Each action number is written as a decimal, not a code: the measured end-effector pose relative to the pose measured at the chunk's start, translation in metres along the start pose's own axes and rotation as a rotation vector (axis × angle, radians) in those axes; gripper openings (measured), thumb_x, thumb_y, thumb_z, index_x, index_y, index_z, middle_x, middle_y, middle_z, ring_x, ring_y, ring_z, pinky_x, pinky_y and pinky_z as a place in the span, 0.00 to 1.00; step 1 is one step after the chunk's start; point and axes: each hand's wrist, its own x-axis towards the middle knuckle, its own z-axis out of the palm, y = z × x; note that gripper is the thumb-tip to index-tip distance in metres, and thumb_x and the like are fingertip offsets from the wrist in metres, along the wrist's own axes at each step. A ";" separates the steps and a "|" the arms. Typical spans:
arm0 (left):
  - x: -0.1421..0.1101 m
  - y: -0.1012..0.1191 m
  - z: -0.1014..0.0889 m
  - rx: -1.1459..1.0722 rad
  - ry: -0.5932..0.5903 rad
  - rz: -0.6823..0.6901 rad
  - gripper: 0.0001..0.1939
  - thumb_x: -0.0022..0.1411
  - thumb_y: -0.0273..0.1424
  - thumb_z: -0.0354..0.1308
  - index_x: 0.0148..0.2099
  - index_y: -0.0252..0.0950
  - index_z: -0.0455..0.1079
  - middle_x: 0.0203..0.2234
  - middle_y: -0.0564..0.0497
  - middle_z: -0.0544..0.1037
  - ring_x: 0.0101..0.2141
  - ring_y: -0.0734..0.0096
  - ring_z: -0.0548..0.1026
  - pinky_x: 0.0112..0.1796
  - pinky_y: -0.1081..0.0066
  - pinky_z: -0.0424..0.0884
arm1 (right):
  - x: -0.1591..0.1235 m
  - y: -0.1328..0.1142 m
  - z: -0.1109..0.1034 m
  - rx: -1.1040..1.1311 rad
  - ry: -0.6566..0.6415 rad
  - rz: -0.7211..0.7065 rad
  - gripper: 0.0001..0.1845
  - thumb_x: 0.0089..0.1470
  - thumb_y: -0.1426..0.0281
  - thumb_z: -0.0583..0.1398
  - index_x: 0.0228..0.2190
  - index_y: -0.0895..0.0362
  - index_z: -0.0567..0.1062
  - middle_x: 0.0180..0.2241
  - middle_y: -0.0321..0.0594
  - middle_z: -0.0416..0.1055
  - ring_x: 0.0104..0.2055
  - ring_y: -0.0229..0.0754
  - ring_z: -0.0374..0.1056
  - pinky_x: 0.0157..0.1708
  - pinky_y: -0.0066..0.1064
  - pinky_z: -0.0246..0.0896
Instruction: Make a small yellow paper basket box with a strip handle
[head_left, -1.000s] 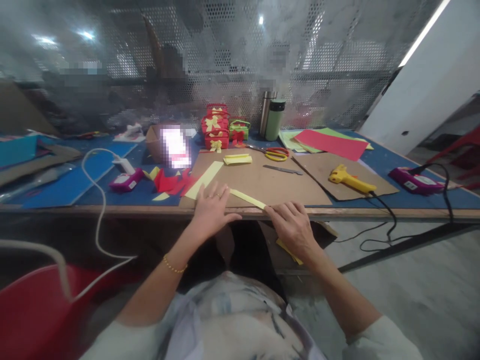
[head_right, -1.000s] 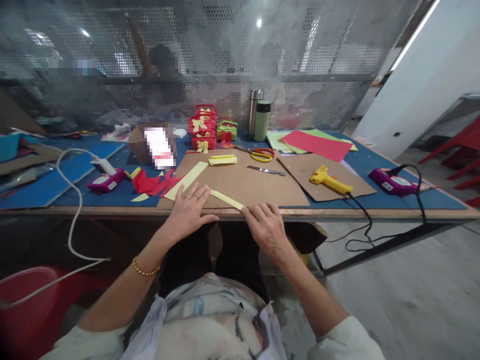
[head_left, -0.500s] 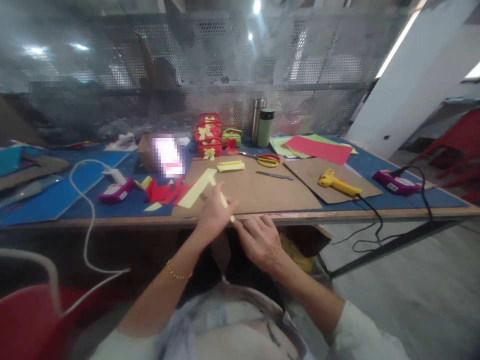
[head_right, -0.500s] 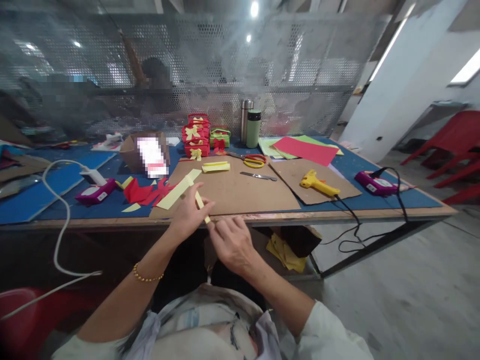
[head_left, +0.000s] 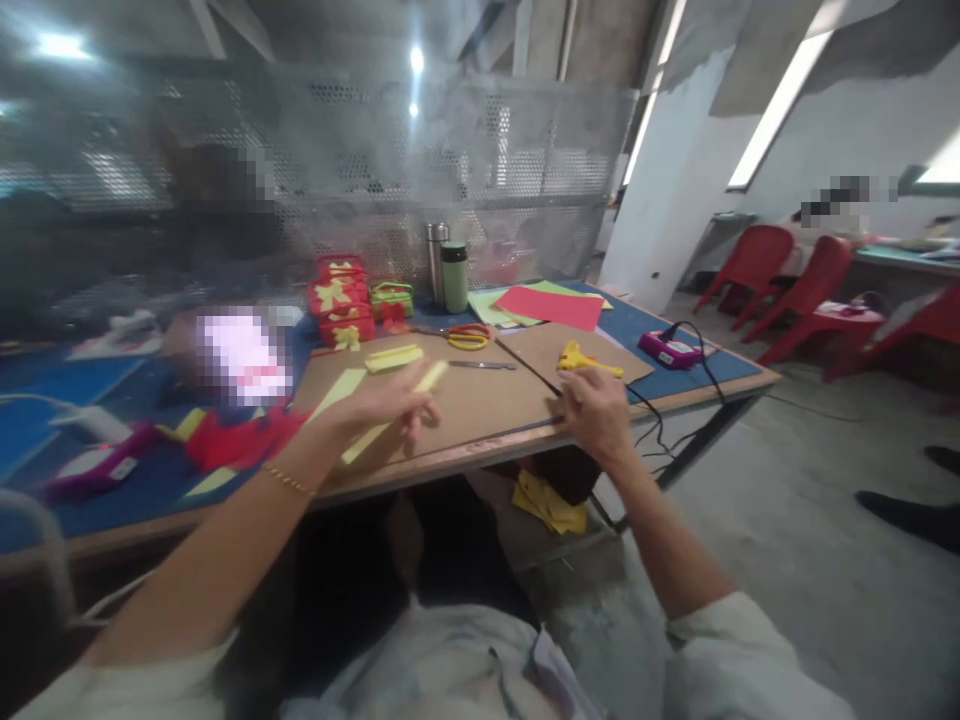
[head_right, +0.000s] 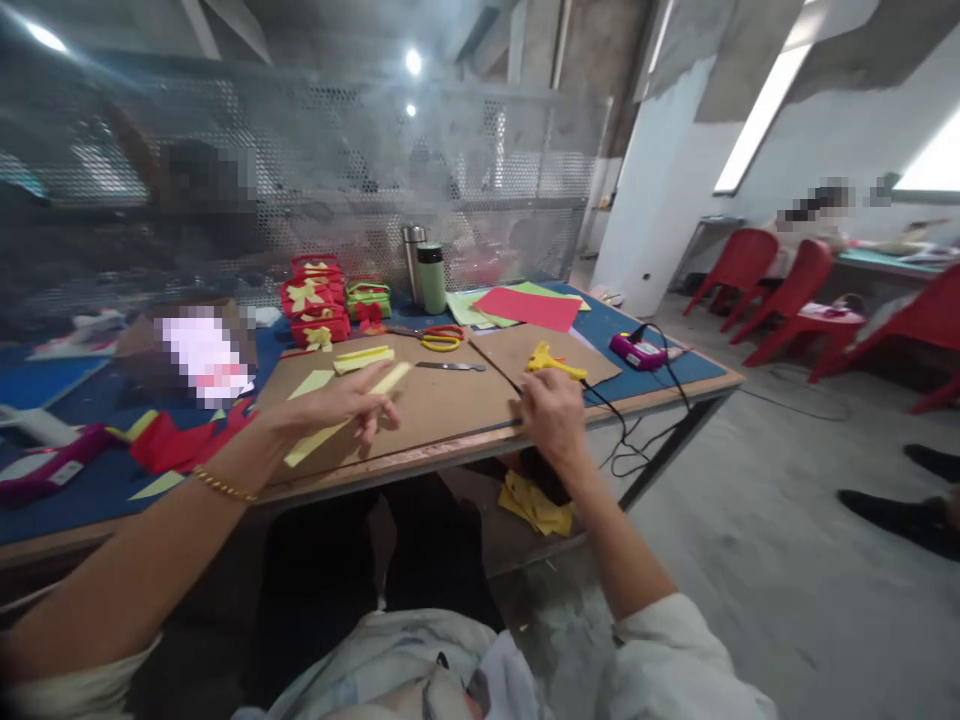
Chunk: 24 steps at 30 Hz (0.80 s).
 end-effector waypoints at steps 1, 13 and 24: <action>0.004 0.002 -0.001 0.008 -0.052 -0.011 0.43 0.65 0.34 0.58 0.76 0.36 0.43 0.38 0.44 0.85 0.23 0.71 0.79 0.27 0.73 0.71 | 0.004 0.019 0.004 -0.054 -0.022 0.035 0.15 0.63 0.71 0.55 0.44 0.55 0.81 0.42 0.50 0.76 0.45 0.54 0.68 0.47 0.46 0.62; 0.041 -0.020 -0.009 0.744 0.146 0.115 0.15 0.65 0.37 0.56 0.48 0.34 0.76 0.43 0.44 0.79 0.43 0.58 0.76 0.44 0.65 0.70 | 0.052 0.098 0.029 -0.238 -0.604 0.106 0.22 0.62 0.65 0.57 0.52 0.62 0.77 0.50 0.59 0.78 0.53 0.57 0.72 0.51 0.43 0.65; 0.032 -0.036 0.029 0.836 0.401 0.125 0.10 0.69 0.30 0.56 0.46 0.34 0.78 0.43 0.41 0.78 0.47 0.54 0.75 0.52 0.59 0.71 | 0.050 0.099 0.017 -0.328 -0.581 0.136 0.21 0.64 0.59 0.56 0.39 0.63 0.81 0.43 0.60 0.77 0.45 0.57 0.73 0.43 0.41 0.64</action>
